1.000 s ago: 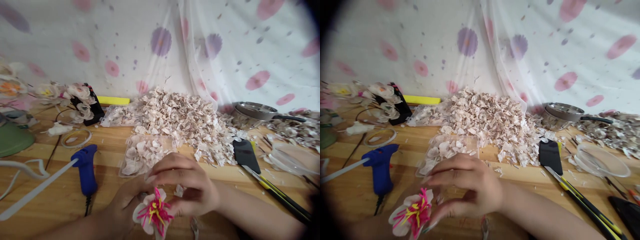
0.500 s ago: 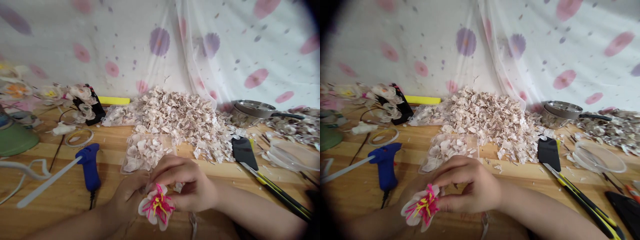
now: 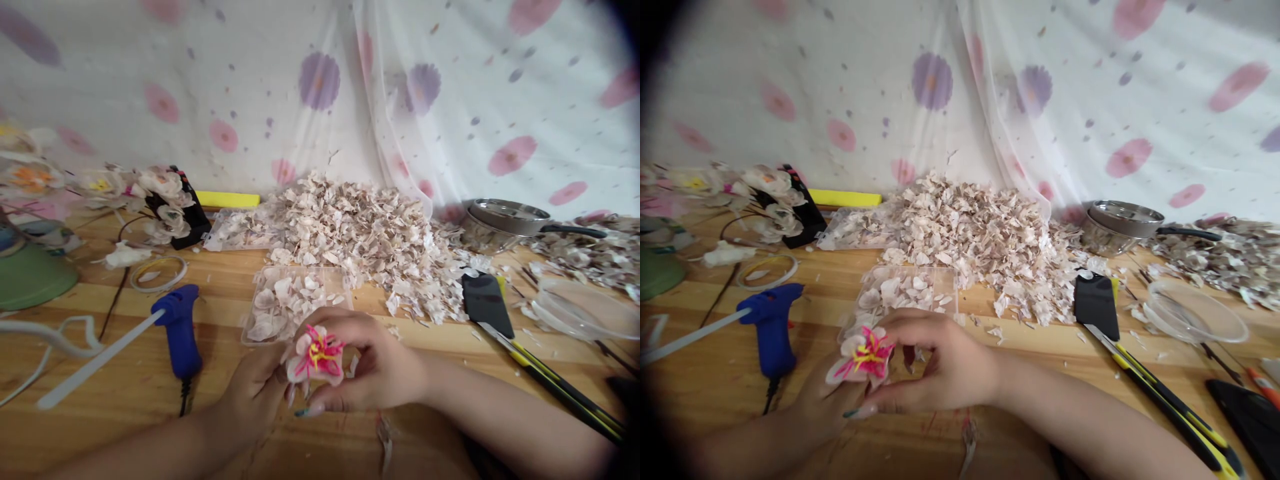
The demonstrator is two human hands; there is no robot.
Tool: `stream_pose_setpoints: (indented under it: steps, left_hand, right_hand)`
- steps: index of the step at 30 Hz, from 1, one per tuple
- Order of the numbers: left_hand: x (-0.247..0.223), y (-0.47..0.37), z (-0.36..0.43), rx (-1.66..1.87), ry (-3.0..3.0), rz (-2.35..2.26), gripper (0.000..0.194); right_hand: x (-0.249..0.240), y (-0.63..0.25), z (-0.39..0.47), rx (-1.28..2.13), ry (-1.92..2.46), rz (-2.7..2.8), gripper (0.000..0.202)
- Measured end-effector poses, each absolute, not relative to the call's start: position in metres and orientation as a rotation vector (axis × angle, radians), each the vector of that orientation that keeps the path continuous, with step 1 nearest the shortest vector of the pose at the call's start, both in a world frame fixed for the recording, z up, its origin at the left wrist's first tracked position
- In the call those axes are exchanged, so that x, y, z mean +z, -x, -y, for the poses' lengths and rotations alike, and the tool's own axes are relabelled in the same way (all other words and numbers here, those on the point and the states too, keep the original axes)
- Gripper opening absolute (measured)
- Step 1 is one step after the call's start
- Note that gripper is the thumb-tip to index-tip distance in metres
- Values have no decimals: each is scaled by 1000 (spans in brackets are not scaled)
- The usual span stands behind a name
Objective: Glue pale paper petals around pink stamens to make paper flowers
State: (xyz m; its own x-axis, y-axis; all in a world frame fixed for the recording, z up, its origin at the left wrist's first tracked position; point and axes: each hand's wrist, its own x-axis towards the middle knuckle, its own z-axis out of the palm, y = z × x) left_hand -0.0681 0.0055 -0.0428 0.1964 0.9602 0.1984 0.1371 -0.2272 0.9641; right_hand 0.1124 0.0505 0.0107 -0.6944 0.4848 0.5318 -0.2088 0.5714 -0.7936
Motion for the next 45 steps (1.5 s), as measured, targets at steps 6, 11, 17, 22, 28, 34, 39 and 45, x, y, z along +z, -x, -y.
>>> stream_pose_setpoints:
  steps: [6,11,17,22,28,34,39,45]
  left_hand:
    - [-57,67,6,904,-1231,-909,50]
    - [-53,66,9,911,-1157,-934,50]
    - [-58,67,10,941,-1237,-955,48]
    - [-60,70,11,963,-1430,-994,45]
    - [-52,72,12,1008,-1782,-1036,36]
    - [-48,74,9,1159,-2204,-993,29]
    - [-54,75,8,1104,-2150,-1013,30]
    - [-55,71,12,1003,-1725,-1066,37]
  right_hand:
    - [9,-112,-52,1441,544,1821,26]
    - [11,-112,-56,1730,577,1609,30]
    - [11,-112,-56,1758,578,1587,27]
    - [13,-112,-53,1764,606,1556,30]
    - [17,-111,-47,1810,616,1507,27]
    - [20,-109,-42,1810,546,1481,23]
    - [18,-108,-41,1761,568,1512,27]
    - [9,-108,-43,1345,763,1724,35]
